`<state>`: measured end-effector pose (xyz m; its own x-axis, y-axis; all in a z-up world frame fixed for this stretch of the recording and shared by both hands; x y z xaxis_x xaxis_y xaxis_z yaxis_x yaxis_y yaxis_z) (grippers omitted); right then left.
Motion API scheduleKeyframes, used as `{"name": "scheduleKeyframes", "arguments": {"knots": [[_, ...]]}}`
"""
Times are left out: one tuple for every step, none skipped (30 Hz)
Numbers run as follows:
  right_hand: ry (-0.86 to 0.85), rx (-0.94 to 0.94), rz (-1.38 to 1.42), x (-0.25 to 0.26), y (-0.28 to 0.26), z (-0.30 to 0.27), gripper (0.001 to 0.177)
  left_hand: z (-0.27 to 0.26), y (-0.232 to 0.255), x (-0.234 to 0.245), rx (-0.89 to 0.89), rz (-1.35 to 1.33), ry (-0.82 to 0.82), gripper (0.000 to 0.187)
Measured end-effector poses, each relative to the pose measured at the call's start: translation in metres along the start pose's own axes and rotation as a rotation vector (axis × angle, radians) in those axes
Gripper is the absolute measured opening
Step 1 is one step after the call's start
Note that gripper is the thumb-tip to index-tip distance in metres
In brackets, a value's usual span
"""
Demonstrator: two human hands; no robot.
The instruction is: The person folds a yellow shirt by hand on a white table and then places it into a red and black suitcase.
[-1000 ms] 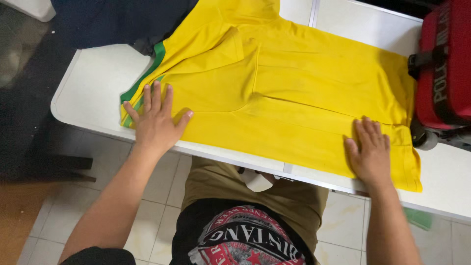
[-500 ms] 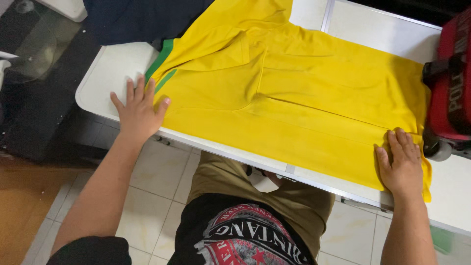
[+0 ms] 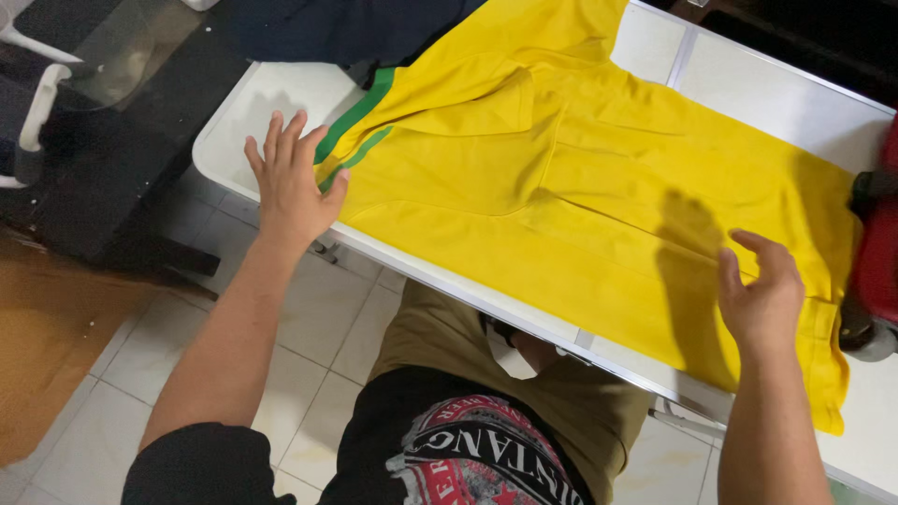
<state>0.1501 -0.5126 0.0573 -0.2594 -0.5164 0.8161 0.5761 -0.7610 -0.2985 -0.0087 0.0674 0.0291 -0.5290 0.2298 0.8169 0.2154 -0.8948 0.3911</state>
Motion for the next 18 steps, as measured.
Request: {"name": "scheduleKeyframes", "arguments": {"knots": [[-0.02, -0.035, 0.095, -0.015, -0.018, 0.017, 0.023, -0.002, -0.001, 0.001, 0.016, -0.005, 0.004, 0.059], [-0.03, 0.038, 0.157, -0.034, -0.038, 0.037, 0.021, -0.004, -0.003, 0.001, 0.032, -0.009, 0.008, 0.058], [-0.038, 0.116, 0.22, -0.052, -0.056, 0.058, 0.02, -0.004, -0.005, 0.0, 0.049, -0.013, 0.018, 0.058], [-0.065, 0.159, 0.222, -0.072, -0.074, 0.077, 0.018, -0.005, -0.007, -0.003, 0.062, -0.008, 0.017, 0.056], [-0.092, 0.132, 0.289, -0.093, -0.088, 0.097, 0.019, -0.007, -0.007, -0.006, 0.077, -0.001, 0.015, 0.055], [-0.12, 0.104, 0.356, -0.114, -0.101, 0.115, 0.021, -0.008, -0.008, -0.009, 0.091, 0.006, 0.012, 0.054], [-0.13, 0.123, 0.375, -0.133, -0.113, 0.13, 0.027, -0.008, -0.011, -0.012, 0.094, 0.012, 0.011, 0.052], [-0.141, 0.142, 0.395, -0.151, -0.122, 0.144, 0.034, -0.008, -0.013, -0.015, 0.097, 0.019, 0.009, 0.051], [-0.149, 0.143, 0.34, -0.169, -0.13, 0.158, 0.042, -0.009, -0.015, -0.016, 0.103, 0.026, 0.005, 0.05], [-0.156, 0.146, 0.285, -0.186, -0.137, 0.169, 0.05, -0.011, -0.016, -0.018, 0.111, 0.033, 0.006, 0.049], [-0.111, 0.196, 0.224, -0.199, -0.143, 0.176, 0.054, -0.01, -0.017, -0.02, 0.113, 0.037, 0.005, 0.049], [-0.066, 0.246, 0.163, -0.212, -0.148, 0.181, 0.058, -0.01, -0.018, -0.02, 0.116, 0.042, 0.005, 0.048], [-0.017, 0.294, 0.1, -0.22, -0.152, 0.186, 0.062, -0.01, -0.018, -0.02, 0.118, 0.047, -0.001, 0.048], [-0.024, 0.29, 0.11, -0.228, -0.154, 0.19, 0.061, -0.009, -0.017, -0.018, 0.12, 0.052, -0.007, 0.047], [-0.033, 0.284, 0.119, -0.233, -0.156, 0.193, 0.06, -0.009, -0.016, -0.018, 0.122, 0.054, -0.016, 0.047], [-0.042, 0.277, 0.128, -0.237, -0.158, 0.195, 0.06, -0.009, -0.015, -0.017, 0.111, 0.029, -0.021, 0.046], [-0.084, 0.186, 0.297, -0.238, -0.16, 0.198, 0.053, -0.008, -0.015, -0.015, 0.098, 0.002, -0.027, 0.046], [-0.126, 0.092, 0.466, -0.237, -0.163, 0.201, 0.047, -0.007, -0.015, -0.013, 0.085, -0.025, -0.032, 0.047]]}}
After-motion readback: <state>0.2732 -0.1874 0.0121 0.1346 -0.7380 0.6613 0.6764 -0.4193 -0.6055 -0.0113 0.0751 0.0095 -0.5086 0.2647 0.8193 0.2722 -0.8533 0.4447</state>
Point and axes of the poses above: each hand's wrist, its own z-axis towards the middle knuckle, its own x-axis out of the back of the hand, y = z × x, the point moved 2 cm from there along z, towards the middle knuckle, and after that the axes turned 7 degrees about x, right-handed, at the moved point
